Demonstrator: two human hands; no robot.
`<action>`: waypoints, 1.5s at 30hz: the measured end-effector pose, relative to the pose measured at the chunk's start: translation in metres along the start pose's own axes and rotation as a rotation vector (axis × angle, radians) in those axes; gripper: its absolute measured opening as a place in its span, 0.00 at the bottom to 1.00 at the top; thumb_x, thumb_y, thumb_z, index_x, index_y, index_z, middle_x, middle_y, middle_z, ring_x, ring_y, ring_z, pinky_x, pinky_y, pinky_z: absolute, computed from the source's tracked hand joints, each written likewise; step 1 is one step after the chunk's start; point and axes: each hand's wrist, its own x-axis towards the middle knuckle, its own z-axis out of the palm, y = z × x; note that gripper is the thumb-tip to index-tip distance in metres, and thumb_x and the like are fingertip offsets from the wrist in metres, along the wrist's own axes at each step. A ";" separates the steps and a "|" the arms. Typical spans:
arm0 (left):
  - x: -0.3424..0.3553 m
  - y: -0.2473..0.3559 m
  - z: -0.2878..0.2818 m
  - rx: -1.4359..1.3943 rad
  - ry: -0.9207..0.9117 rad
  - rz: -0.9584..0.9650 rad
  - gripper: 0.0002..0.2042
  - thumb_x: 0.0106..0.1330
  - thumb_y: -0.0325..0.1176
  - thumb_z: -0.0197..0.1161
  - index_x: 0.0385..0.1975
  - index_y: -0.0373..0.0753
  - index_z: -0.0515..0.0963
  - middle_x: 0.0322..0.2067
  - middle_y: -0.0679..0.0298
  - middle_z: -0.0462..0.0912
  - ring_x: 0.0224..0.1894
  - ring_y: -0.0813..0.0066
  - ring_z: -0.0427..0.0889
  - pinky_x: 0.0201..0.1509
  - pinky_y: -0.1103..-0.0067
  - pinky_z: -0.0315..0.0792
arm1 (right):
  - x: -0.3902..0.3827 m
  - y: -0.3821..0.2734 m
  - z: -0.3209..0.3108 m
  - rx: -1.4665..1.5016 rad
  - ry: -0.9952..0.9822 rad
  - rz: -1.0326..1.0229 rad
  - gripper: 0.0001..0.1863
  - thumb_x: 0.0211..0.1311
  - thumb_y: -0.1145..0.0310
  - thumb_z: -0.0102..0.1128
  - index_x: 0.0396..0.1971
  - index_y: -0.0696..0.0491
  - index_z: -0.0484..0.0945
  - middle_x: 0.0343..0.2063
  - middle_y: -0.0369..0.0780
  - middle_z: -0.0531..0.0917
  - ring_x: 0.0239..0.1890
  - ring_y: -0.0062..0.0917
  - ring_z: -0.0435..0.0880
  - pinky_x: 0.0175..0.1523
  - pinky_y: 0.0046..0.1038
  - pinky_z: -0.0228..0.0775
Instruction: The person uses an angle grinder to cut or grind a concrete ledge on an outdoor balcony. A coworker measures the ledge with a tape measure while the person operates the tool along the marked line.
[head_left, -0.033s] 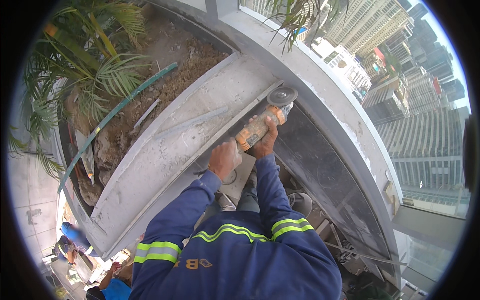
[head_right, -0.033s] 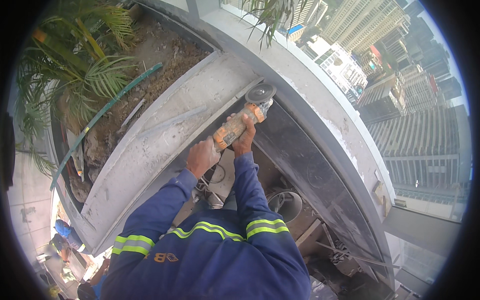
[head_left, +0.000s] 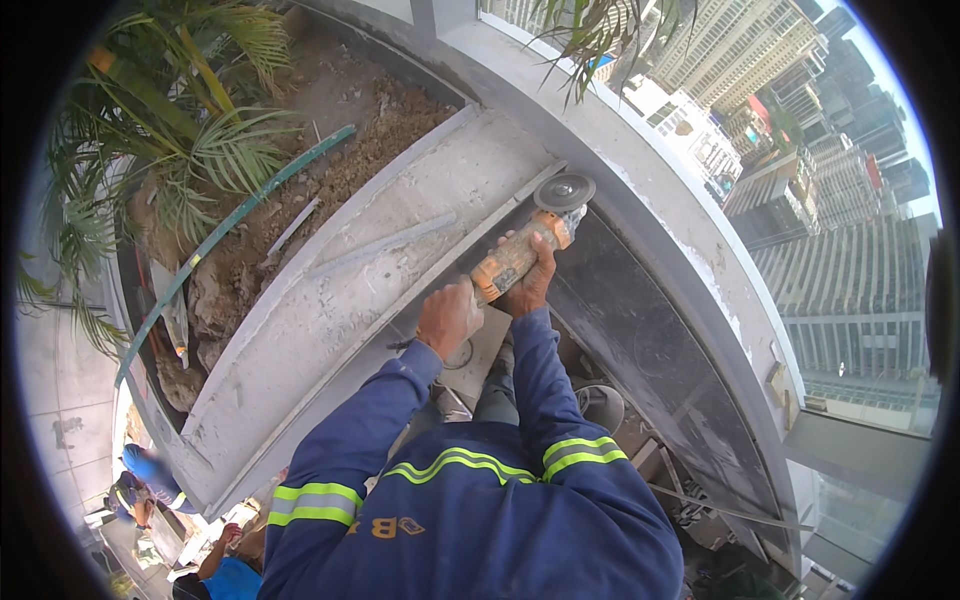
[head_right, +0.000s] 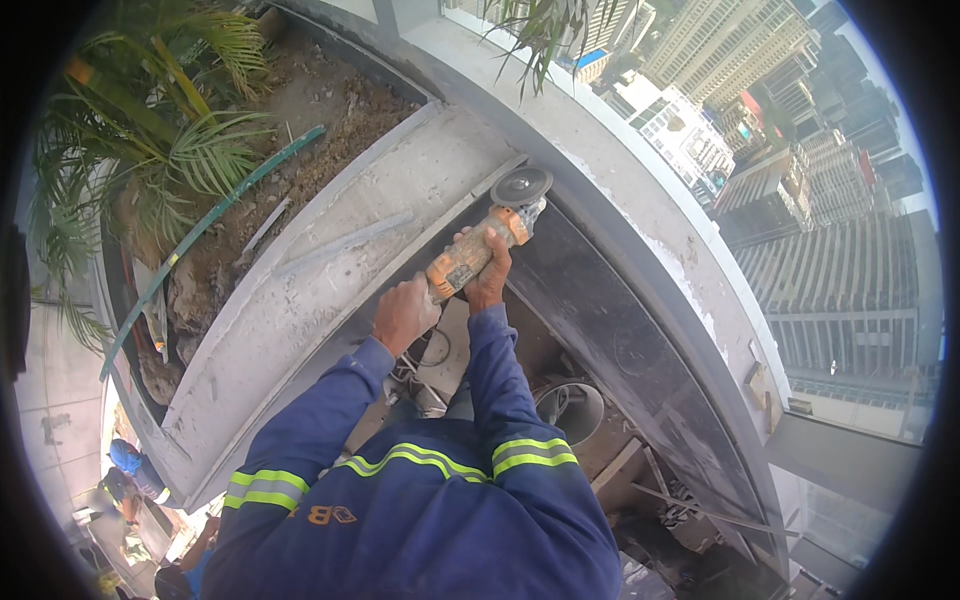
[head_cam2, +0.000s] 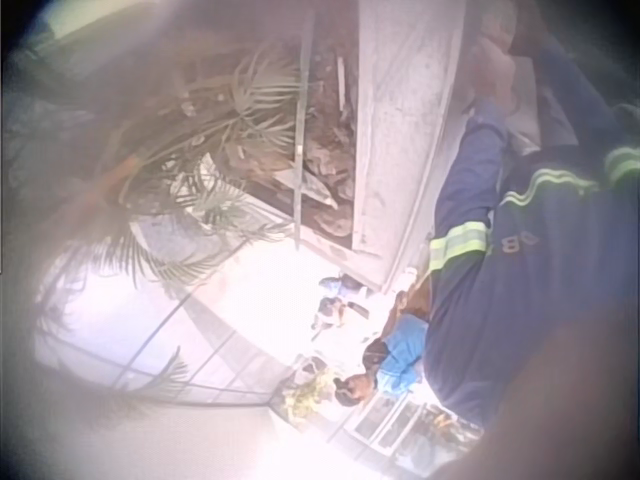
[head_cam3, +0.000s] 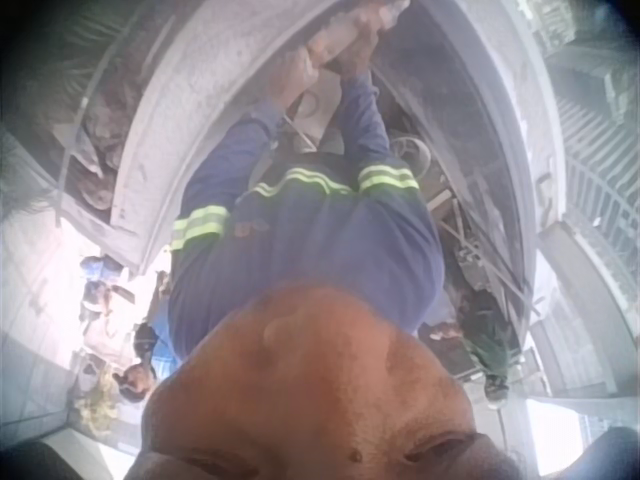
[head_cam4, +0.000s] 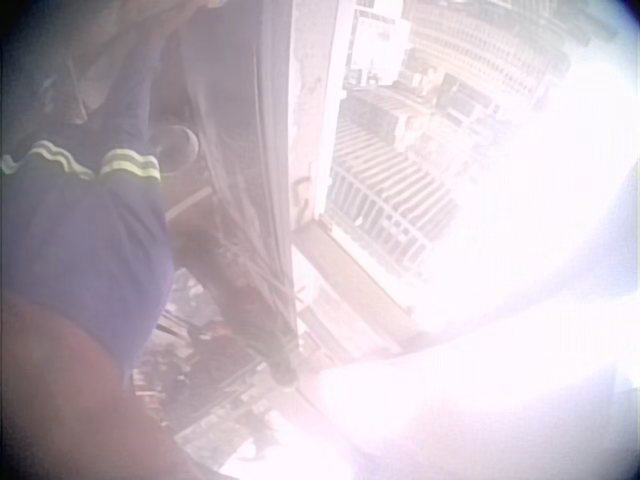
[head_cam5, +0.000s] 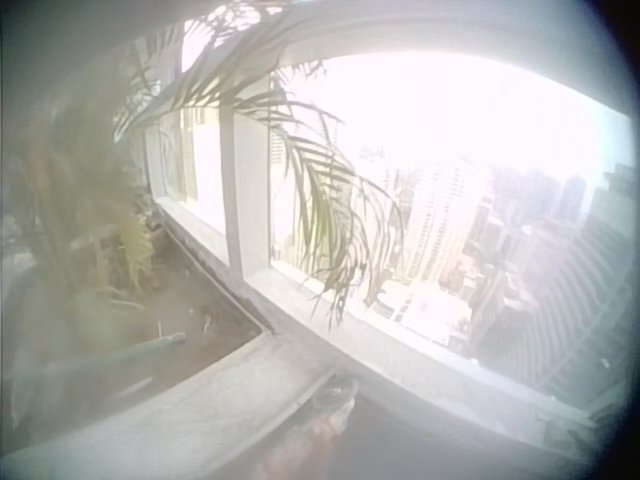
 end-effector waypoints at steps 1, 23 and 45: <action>0.000 0.000 0.000 -0.001 -0.002 0.001 0.13 0.53 0.32 0.67 0.34 0.32 0.76 0.27 0.42 0.84 0.34 0.42 0.85 0.40 0.56 0.80 | 0.000 0.000 0.000 0.010 0.004 0.006 0.25 0.54 0.55 0.68 0.44 0.60 0.75 0.36 0.45 0.82 0.39 0.36 0.85 0.45 0.44 0.82; 0.010 -0.006 -0.003 0.016 -0.030 0.022 0.11 0.55 0.32 0.62 0.35 0.34 0.75 0.29 0.44 0.85 0.34 0.43 0.86 0.41 0.55 0.80 | 0.010 0.002 0.001 0.012 -0.013 -0.015 0.27 0.55 0.56 0.68 0.48 0.58 0.73 0.39 0.45 0.82 0.41 0.37 0.85 0.46 0.47 0.81; 0.011 -0.008 0.007 0.021 -0.031 -0.004 0.13 0.54 0.32 0.64 0.36 0.33 0.76 0.28 0.43 0.85 0.35 0.43 0.86 0.41 0.55 0.80 | 0.005 -0.001 0.005 -0.037 0.037 -0.026 0.27 0.54 0.56 0.68 0.47 0.59 0.74 0.39 0.45 0.82 0.41 0.37 0.85 0.45 0.43 0.82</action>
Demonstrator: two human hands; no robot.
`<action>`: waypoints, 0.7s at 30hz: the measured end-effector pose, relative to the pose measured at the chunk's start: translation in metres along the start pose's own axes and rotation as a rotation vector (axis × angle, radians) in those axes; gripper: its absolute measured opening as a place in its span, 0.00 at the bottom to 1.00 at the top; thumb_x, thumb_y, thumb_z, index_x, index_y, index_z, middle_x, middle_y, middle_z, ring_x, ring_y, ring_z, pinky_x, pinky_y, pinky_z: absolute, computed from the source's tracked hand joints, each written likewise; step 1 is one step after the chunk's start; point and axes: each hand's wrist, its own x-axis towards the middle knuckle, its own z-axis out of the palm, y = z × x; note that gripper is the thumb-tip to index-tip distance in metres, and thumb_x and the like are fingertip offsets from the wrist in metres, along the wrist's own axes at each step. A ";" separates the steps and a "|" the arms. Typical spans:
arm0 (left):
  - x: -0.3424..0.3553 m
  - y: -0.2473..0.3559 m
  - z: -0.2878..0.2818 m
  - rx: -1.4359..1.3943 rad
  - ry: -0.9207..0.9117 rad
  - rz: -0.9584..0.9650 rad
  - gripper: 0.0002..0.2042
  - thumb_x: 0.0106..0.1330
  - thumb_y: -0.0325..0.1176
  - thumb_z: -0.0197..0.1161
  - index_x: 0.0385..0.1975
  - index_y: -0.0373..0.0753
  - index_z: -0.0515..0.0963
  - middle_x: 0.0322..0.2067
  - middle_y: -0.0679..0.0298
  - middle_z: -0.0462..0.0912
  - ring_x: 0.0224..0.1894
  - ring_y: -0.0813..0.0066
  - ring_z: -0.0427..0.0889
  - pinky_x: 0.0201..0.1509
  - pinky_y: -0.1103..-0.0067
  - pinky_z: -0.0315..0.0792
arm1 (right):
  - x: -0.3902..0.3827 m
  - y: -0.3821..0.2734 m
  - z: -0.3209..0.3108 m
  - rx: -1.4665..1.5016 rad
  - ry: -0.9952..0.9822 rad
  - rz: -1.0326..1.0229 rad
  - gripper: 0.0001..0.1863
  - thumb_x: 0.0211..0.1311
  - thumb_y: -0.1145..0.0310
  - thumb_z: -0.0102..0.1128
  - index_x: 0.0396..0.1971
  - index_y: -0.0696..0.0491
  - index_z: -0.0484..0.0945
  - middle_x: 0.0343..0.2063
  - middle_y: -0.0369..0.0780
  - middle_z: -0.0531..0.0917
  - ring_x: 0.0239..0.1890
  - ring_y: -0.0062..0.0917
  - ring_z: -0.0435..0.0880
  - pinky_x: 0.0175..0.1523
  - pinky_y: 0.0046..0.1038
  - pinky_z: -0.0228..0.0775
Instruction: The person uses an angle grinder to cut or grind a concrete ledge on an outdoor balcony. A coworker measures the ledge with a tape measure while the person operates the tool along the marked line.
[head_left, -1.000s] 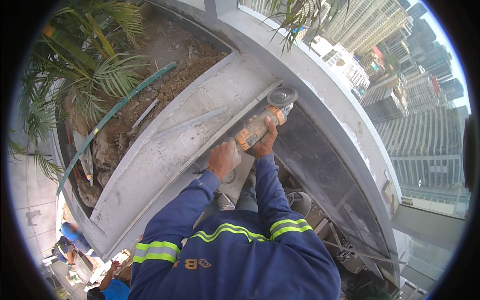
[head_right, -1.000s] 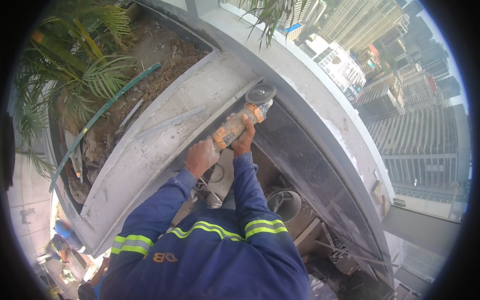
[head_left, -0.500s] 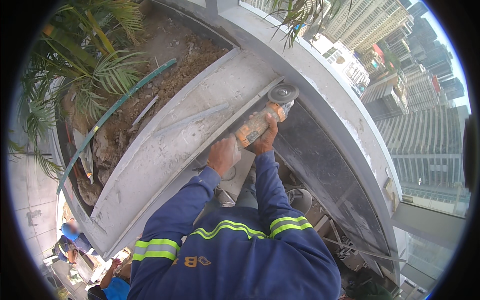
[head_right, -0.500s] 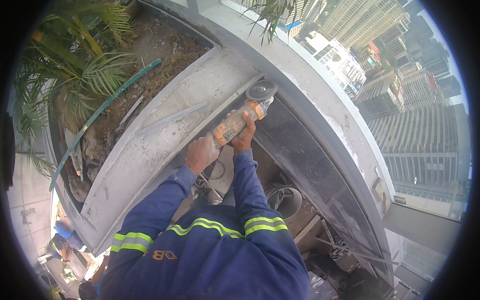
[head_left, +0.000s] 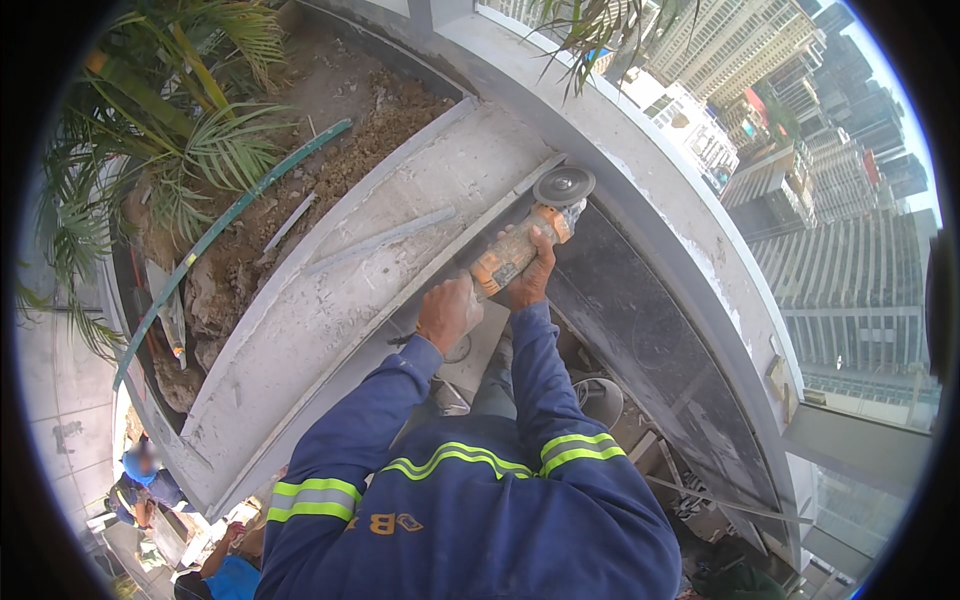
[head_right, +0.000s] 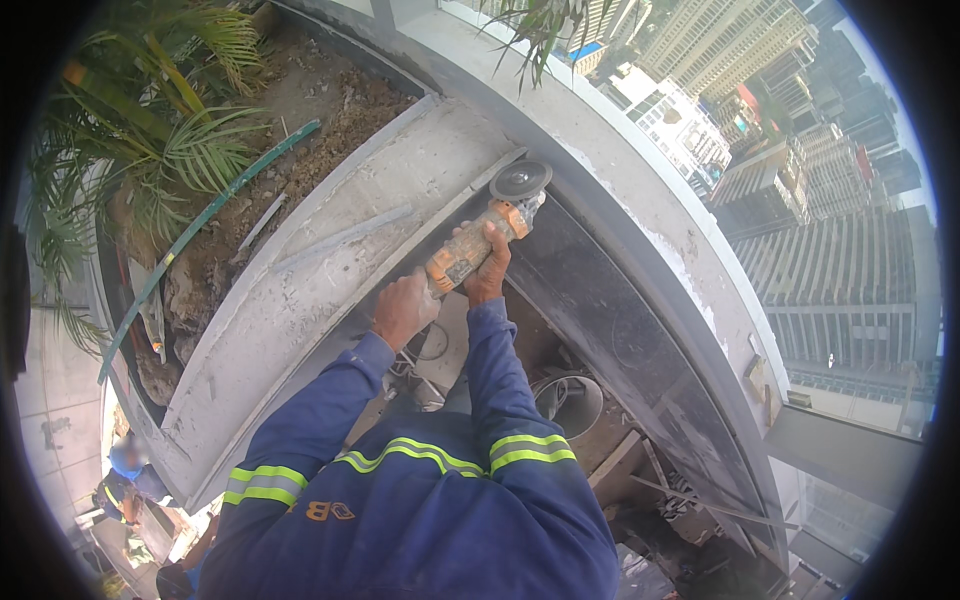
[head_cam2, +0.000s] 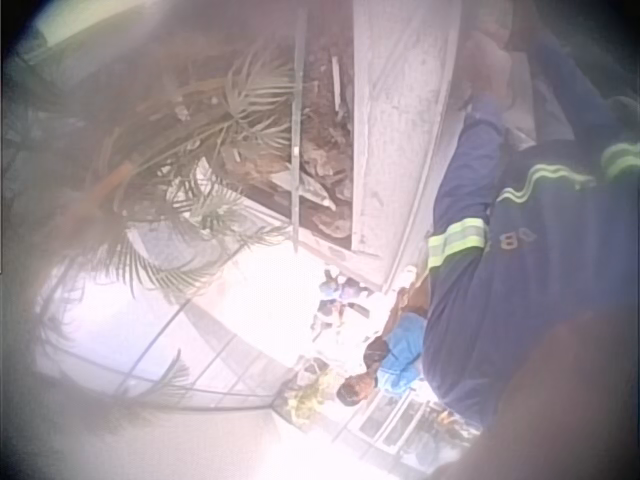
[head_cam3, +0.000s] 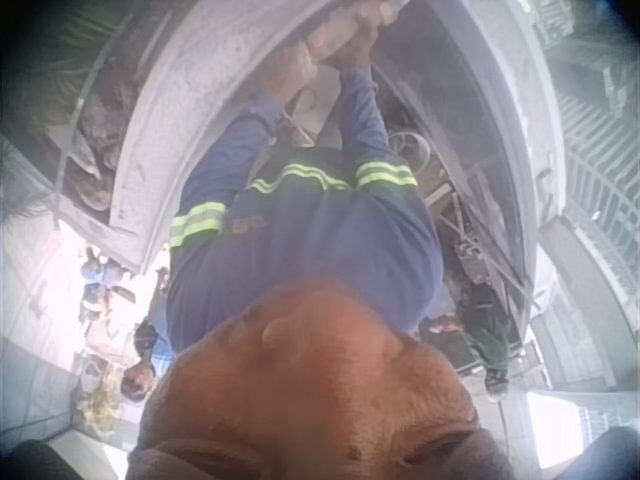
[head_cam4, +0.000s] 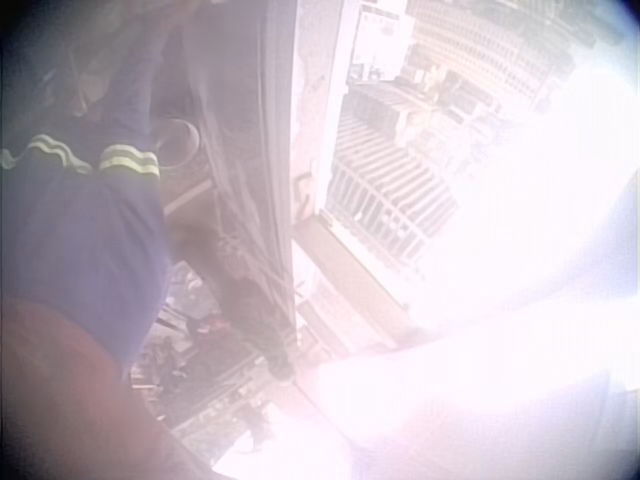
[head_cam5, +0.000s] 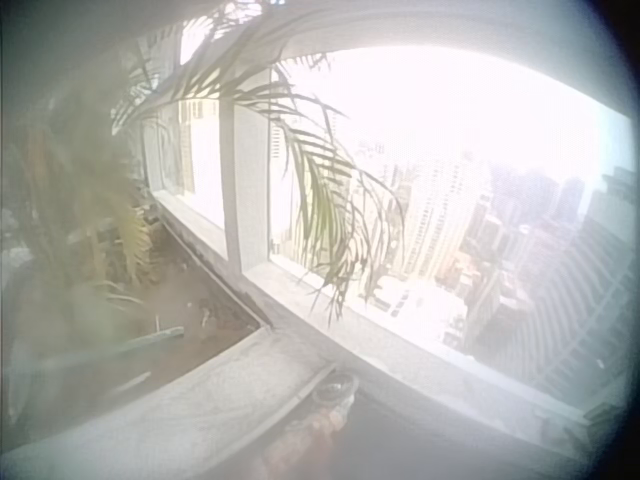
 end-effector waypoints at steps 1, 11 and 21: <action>-0.003 0.000 0.001 -0.003 0.007 0.013 0.13 0.54 0.32 0.64 0.36 0.33 0.76 0.28 0.43 0.85 0.34 0.43 0.86 0.41 0.55 0.80 | -0.002 0.000 0.001 0.003 0.020 0.006 0.26 0.53 0.56 0.68 0.47 0.59 0.74 0.39 0.45 0.82 0.40 0.36 0.85 0.44 0.43 0.82; -0.009 0.003 0.004 -0.053 0.032 0.011 0.14 0.53 0.34 0.67 0.36 0.32 0.75 0.27 0.42 0.84 0.33 0.41 0.85 0.40 0.54 0.79 | -0.007 -0.003 -0.003 0.050 -0.035 0.023 0.27 0.55 0.56 0.67 0.49 0.57 0.72 0.38 0.44 0.81 0.41 0.35 0.85 0.44 0.44 0.83; 0.001 0.002 0.001 -0.035 -0.007 -0.022 0.12 0.56 0.32 0.62 0.37 0.32 0.76 0.29 0.43 0.85 0.34 0.42 0.85 0.41 0.54 0.79 | 0.003 -0.001 0.000 0.004 -0.030 0.005 0.25 0.55 0.57 0.67 0.46 0.60 0.75 0.38 0.46 0.83 0.40 0.37 0.85 0.44 0.43 0.82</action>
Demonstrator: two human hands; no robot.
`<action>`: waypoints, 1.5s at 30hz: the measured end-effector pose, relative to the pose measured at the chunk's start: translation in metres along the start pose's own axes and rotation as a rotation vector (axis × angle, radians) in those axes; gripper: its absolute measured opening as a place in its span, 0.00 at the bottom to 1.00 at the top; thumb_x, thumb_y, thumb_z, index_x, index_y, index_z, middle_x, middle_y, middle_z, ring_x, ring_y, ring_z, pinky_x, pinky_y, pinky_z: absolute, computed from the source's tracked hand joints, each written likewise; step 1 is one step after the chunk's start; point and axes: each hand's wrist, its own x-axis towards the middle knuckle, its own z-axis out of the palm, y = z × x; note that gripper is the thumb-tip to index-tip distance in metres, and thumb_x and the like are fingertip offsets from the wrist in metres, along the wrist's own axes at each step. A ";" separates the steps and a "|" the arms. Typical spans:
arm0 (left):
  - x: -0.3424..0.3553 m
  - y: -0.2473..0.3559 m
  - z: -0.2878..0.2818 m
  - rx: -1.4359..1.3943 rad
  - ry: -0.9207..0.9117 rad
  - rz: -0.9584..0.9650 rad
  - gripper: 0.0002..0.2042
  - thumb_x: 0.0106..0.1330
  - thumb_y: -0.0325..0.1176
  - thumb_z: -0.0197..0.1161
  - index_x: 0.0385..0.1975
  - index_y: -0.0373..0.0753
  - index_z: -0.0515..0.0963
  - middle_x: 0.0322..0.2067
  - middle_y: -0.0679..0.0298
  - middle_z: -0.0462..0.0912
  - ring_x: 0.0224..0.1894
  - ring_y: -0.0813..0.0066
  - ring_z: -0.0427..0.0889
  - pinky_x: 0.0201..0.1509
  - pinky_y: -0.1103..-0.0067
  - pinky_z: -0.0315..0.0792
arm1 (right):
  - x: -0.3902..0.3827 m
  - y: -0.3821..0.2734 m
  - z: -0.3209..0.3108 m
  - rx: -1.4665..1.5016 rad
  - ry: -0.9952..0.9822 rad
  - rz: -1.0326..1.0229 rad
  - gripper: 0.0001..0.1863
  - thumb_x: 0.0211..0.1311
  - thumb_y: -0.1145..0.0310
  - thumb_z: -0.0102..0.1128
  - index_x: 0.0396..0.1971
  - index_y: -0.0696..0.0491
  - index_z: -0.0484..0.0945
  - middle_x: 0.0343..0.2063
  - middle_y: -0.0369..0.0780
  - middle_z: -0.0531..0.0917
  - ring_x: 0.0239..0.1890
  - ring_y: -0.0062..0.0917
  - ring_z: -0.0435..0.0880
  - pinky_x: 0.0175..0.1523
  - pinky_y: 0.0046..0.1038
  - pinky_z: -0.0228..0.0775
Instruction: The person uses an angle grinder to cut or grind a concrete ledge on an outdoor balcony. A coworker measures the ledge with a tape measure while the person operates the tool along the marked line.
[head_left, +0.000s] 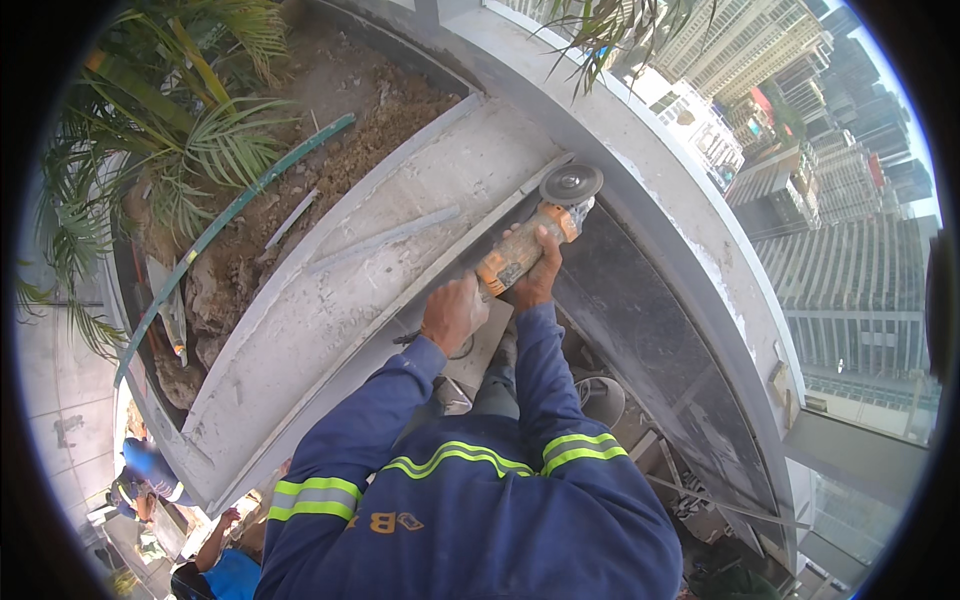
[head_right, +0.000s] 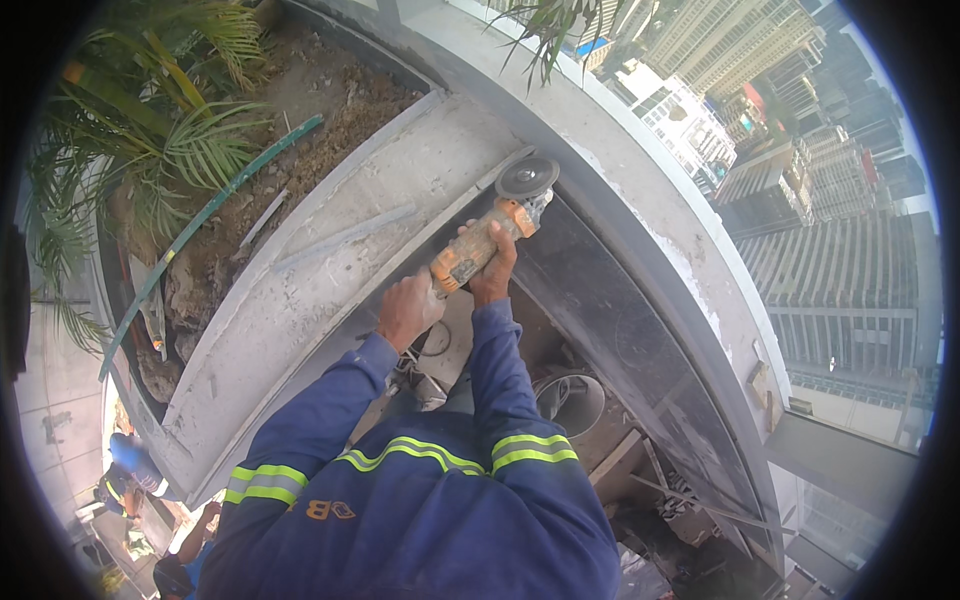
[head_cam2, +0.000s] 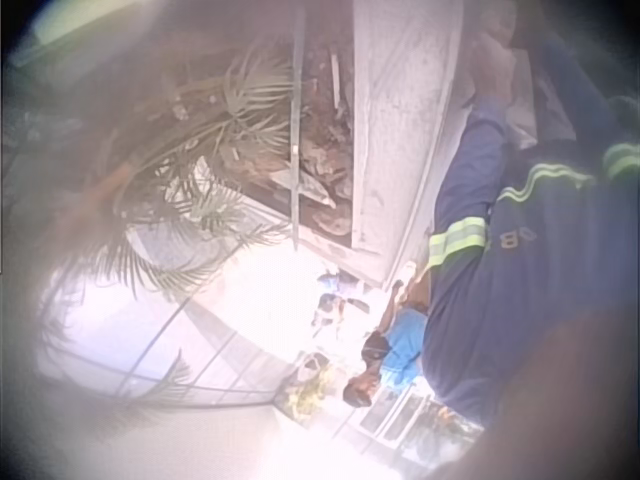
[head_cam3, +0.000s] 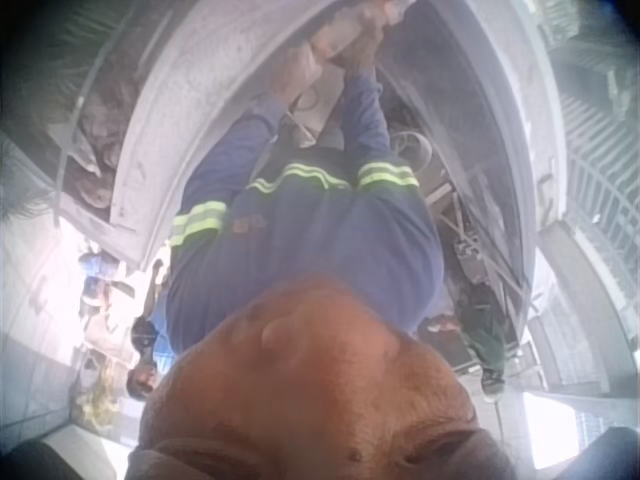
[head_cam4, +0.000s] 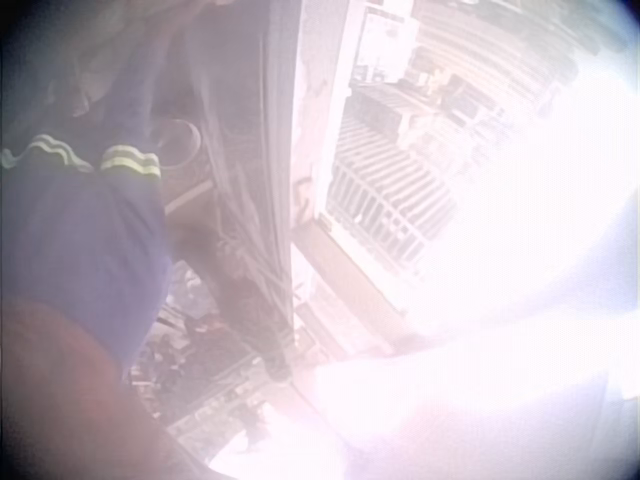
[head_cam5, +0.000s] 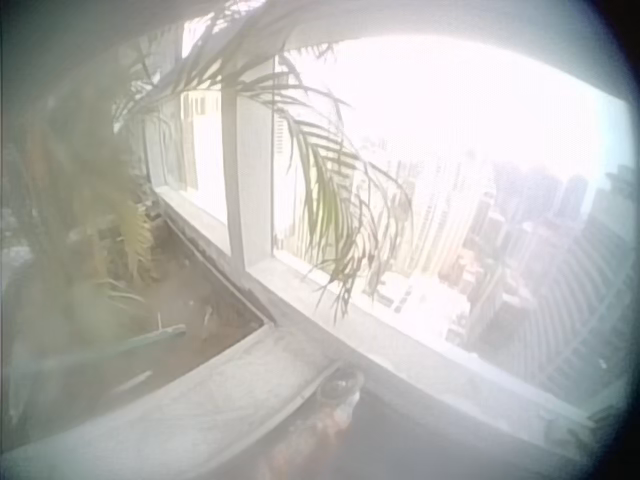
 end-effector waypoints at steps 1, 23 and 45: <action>0.000 0.001 0.000 -0.003 -0.007 -0.005 0.12 0.56 0.32 0.62 0.37 0.33 0.76 0.29 0.43 0.85 0.35 0.42 0.85 0.41 0.54 0.79 | 0.000 0.000 -0.001 0.002 0.016 -0.005 0.25 0.55 0.57 0.67 0.46 0.60 0.75 0.38 0.47 0.83 0.40 0.37 0.85 0.44 0.43 0.82; 0.001 -0.005 -0.005 -0.005 -0.051 -0.018 0.13 0.54 0.32 0.64 0.36 0.32 0.77 0.31 0.42 0.85 0.37 0.42 0.86 0.43 0.54 0.79 | -0.004 0.004 0.004 -0.048 0.045 -0.032 0.25 0.54 0.57 0.67 0.46 0.58 0.74 0.38 0.46 0.82 0.40 0.36 0.85 0.43 0.41 0.82; 0.002 -0.010 0.001 -0.014 -0.027 -0.027 0.15 0.53 0.34 0.67 0.38 0.32 0.77 0.30 0.41 0.85 0.36 0.41 0.85 0.44 0.54 0.79 | -0.005 0.006 0.008 -0.054 0.068 -0.050 0.25 0.53 0.57 0.68 0.45 0.59 0.75 0.37 0.46 0.82 0.39 0.36 0.84 0.44 0.40 0.80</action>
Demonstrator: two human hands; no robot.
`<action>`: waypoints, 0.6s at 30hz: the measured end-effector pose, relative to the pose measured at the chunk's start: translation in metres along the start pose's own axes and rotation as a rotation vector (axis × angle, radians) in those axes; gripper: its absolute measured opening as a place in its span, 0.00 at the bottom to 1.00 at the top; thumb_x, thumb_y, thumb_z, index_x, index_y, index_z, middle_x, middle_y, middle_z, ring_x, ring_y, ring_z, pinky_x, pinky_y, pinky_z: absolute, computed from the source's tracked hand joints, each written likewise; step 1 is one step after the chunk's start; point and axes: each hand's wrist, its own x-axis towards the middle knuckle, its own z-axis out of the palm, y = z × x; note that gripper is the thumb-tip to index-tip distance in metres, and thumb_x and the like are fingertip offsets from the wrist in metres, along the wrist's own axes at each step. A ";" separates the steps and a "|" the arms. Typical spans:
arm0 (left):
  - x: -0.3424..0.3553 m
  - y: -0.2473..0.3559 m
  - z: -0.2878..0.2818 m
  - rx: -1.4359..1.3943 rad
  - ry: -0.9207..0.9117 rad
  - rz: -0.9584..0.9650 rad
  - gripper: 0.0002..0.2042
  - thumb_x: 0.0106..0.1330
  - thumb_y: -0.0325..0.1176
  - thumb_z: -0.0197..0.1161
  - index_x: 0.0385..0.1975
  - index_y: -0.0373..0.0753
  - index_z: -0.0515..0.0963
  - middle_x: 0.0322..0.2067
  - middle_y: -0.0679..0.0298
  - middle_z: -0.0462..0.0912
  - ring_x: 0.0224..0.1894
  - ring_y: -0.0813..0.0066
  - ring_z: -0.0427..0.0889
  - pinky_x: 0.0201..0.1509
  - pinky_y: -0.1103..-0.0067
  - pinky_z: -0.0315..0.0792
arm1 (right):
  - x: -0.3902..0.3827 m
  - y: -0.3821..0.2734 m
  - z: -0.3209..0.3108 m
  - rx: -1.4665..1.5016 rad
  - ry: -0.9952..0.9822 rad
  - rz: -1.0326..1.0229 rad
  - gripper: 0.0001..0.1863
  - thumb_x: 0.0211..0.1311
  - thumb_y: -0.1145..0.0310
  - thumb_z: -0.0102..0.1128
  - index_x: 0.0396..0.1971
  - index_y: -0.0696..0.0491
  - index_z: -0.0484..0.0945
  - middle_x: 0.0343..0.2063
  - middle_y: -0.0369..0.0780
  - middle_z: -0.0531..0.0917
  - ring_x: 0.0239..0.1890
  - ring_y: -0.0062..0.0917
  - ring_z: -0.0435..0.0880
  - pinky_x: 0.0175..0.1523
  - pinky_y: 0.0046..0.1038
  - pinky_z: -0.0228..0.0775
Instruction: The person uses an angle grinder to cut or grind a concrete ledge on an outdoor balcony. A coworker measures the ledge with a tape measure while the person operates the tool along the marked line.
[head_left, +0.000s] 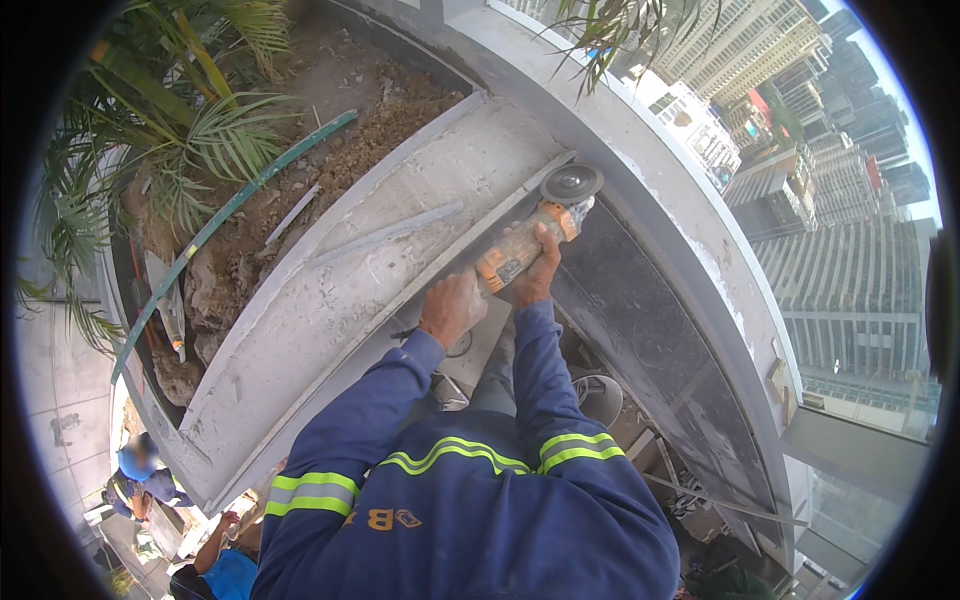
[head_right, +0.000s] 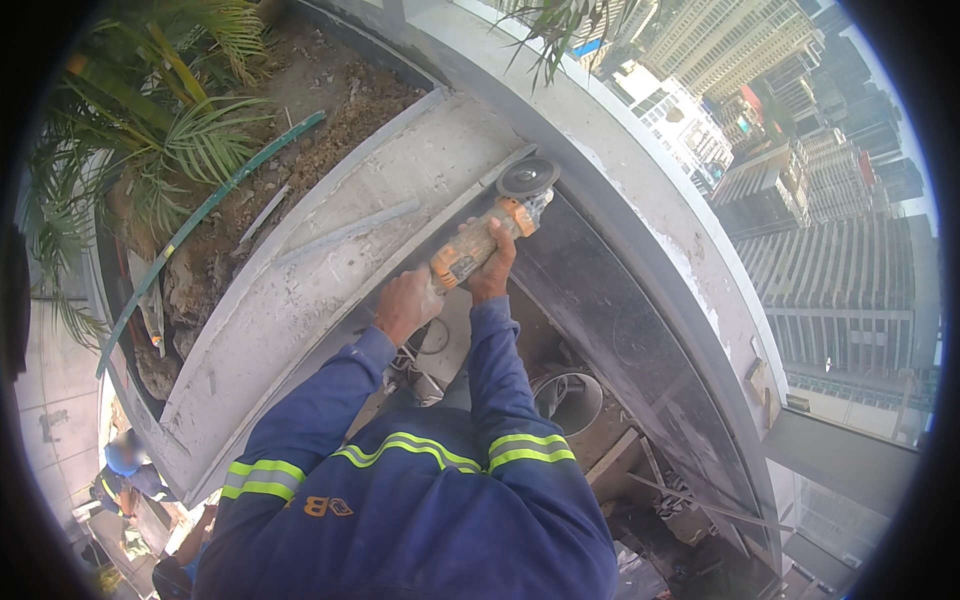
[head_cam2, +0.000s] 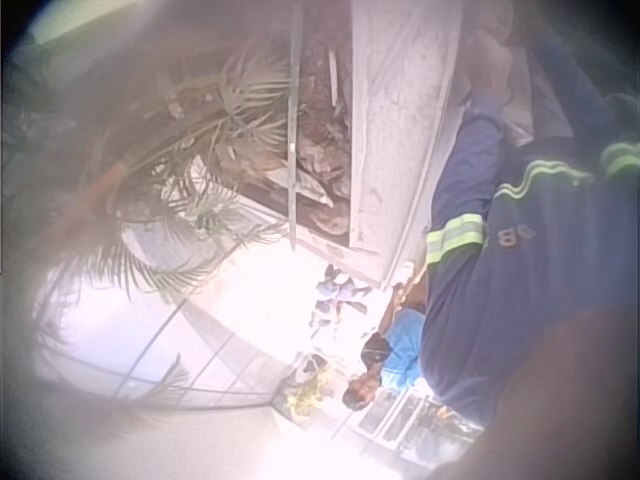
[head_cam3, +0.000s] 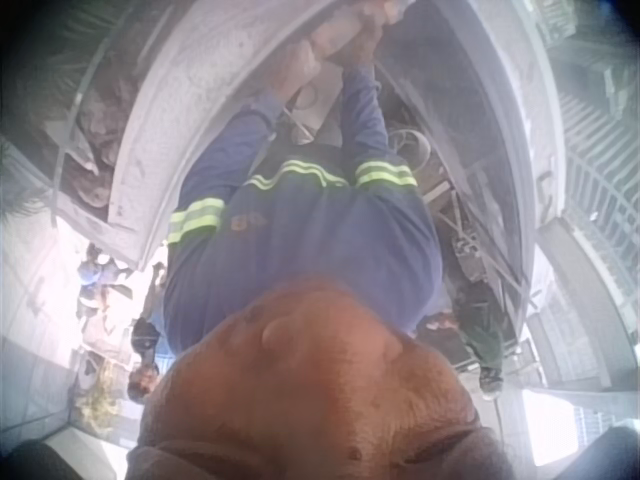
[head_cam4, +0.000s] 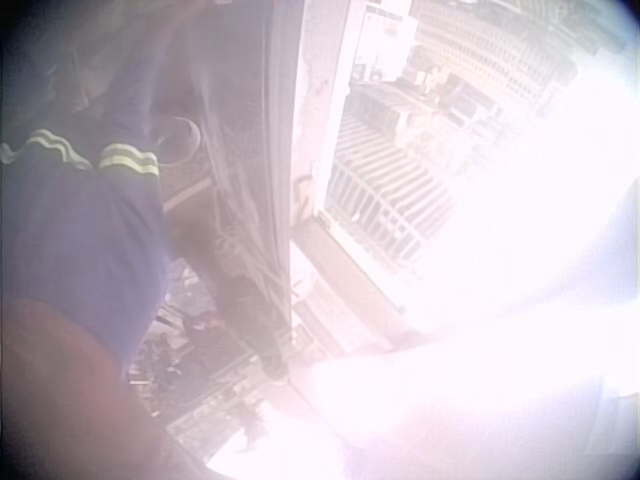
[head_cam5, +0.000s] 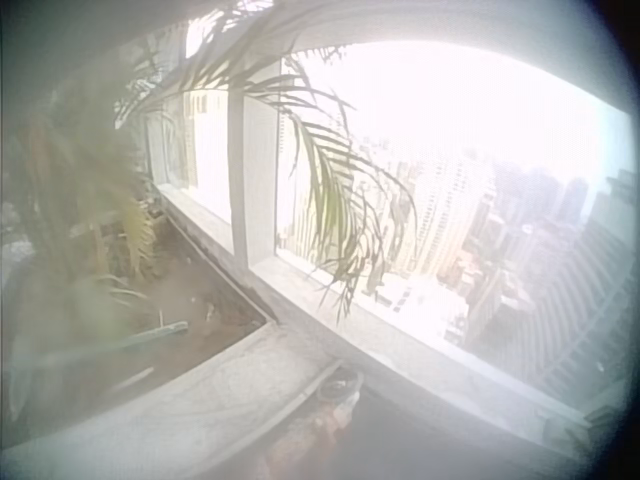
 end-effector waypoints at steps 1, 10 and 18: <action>0.000 0.000 0.000 -0.003 0.002 0.003 0.15 0.53 0.34 0.67 0.38 0.32 0.77 0.30 0.42 0.85 0.36 0.41 0.85 0.44 0.55 0.79 | 0.000 -0.001 0.000 0.006 -0.006 0.002 0.25 0.53 0.57 0.68 0.45 0.59 0.75 0.37 0.46 0.82 0.39 0.36 0.84 0.44 0.40 0.80; -0.004 -0.002 -0.005 -0.025 0.010 0.029 0.17 0.51 0.34 0.67 0.39 0.32 0.78 0.31 0.42 0.85 0.37 0.42 0.86 0.44 0.55 0.79 | -0.004 0.000 0.005 0.000 0.006 -0.003 0.24 0.53 0.57 0.68 0.44 0.57 0.75 0.36 0.45 0.82 0.39 0.36 0.84 0.44 0.39 0.80; -0.005 -0.002 -0.010 -0.041 -0.023 0.016 0.17 0.50 0.33 0.67 0.39 0.32 0.78 0.31 0.42 0.85 0.38 0.42 0.86 0.45 0.55 0.79 | -0.005 0.001 0.004 -0.010 0.000 -0.003 0.25 0.54 0.58 0.68 0.46 0.58 0.74 0.37 0.46 0.82 0.39 0.36 0.84 0.45 0.39 0.81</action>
